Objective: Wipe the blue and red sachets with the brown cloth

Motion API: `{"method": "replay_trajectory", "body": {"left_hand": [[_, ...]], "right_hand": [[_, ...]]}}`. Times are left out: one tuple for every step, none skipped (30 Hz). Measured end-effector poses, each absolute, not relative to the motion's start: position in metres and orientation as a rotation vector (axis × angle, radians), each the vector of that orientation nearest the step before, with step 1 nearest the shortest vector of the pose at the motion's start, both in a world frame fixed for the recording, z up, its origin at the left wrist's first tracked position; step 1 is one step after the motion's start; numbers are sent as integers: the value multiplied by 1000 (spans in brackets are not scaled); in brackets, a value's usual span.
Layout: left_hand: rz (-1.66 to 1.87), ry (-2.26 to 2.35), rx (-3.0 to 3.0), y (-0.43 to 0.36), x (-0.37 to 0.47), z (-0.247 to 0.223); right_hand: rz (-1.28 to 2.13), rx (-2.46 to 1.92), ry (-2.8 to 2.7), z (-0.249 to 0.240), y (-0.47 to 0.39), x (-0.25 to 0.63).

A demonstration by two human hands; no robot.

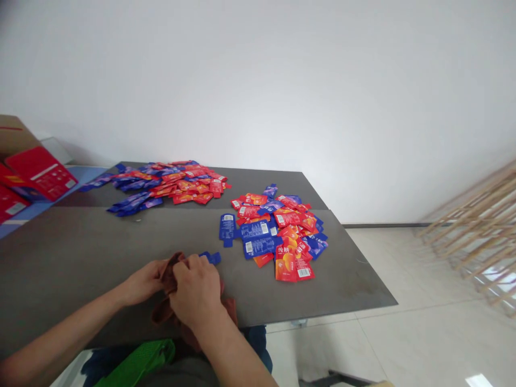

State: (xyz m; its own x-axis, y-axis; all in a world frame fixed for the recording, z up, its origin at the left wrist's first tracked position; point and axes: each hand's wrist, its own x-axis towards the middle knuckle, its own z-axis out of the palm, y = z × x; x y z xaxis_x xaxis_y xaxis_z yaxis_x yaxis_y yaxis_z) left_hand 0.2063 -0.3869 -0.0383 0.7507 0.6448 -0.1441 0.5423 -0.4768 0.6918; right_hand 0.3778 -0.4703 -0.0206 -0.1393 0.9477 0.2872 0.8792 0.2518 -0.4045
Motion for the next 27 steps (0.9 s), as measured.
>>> {"method": "replay_trajectory", "body": {"left_hand": [[214, 887, 2172, -388, 205, -40], [248, 885, 2153, -389, 204, -41], [266, 892, 2148, -389, 203, -42], [260, 915, 2167, -389, 204, -43], [245, 945, 2190, -388, 204, -44], [231, 971, 2207, -388, 204, -44], [222, 985, 2214, -388, 205, -44], [222, 987, 2216, -388, 205, -45], [230, 983, 2215, -388, 205, -45], [240, 979, 2216, -389, 205, -46], [251, 978, 2220, -389, 205, -47], [262, 982, 2224, -390, 205, -48], [277, 982, 2225, -391, 205, -48], [292, 976, 2222, -391, 205, -49], [312, 968, 2214, -392, 205, -50], [334, 960, 2205, -392, 206, -50], [349, 948, 2201, -393, 206, -50], [355, 937, 2207, -393, 207, -50], [349, 934, 2223, -394, 207, -50], [337, 942, 2247, -394, 208, -49], [321, 955, 2270, -394, 208, -49], [303, 972, 2285, -394, 208, -49], [293, 995, 2288, -394, 208, -48], [287, 1016, 2283, -393, 208, -48], [281, 1028, 2273, -393, 208, -48], [277, 1032, 2263, -393, 207, -48], [276, 1034, 2256, -392, 207, -49]], "right_hand": [[187, -1682, -2087, -24, -463, 375], [190, -1729, -2112, -27, -455, 376], [191, -1790, -2125, -31, -448, 380], [190, -1855, -2130, -35, -441, 387], [183, -1920, -2125, -37, -435, 395], [169, -1987, -2107, -38, -430, 405], [149, -2053, -2078, -38, -426, 416], [125, -2118, -2040, -37, -424, 425], [99, -2175, -1990, -34, -424, 432], [73, -2214, -1934, -30, -425, 436], [49, -2221, -1885, -25, -428, 437], [37, -2193, -1858, -21, -432, 433], [37, -2132, -1860, -16, -436, 426], [48, -2049, -1890, -13, -440, 416], [70, -1959, -1947, -12, -444, 404], [103, -1880, -2018, -12, -447, 393], [136, -1830, -2082, -14, -449, 383], [163, -1816, -2127, -17, -450, 377], [180, -1834, -2151, -22, -449, 374], [185, -1877, -2152, -27, -448, 376], [175, -1933, -2138, -32, -446, 383], [159, -1992, -2115, -36, -443, 393], [141, -2050, -2087, -38, -440, 405], [123, -2109, -2056, -40, -438, 418], [106, -2167, -2015, -40, -437, 430], [90, -2217, -1965, -38, -437, 440], [74, -2247, -1912, -36, -439, 446]]}}
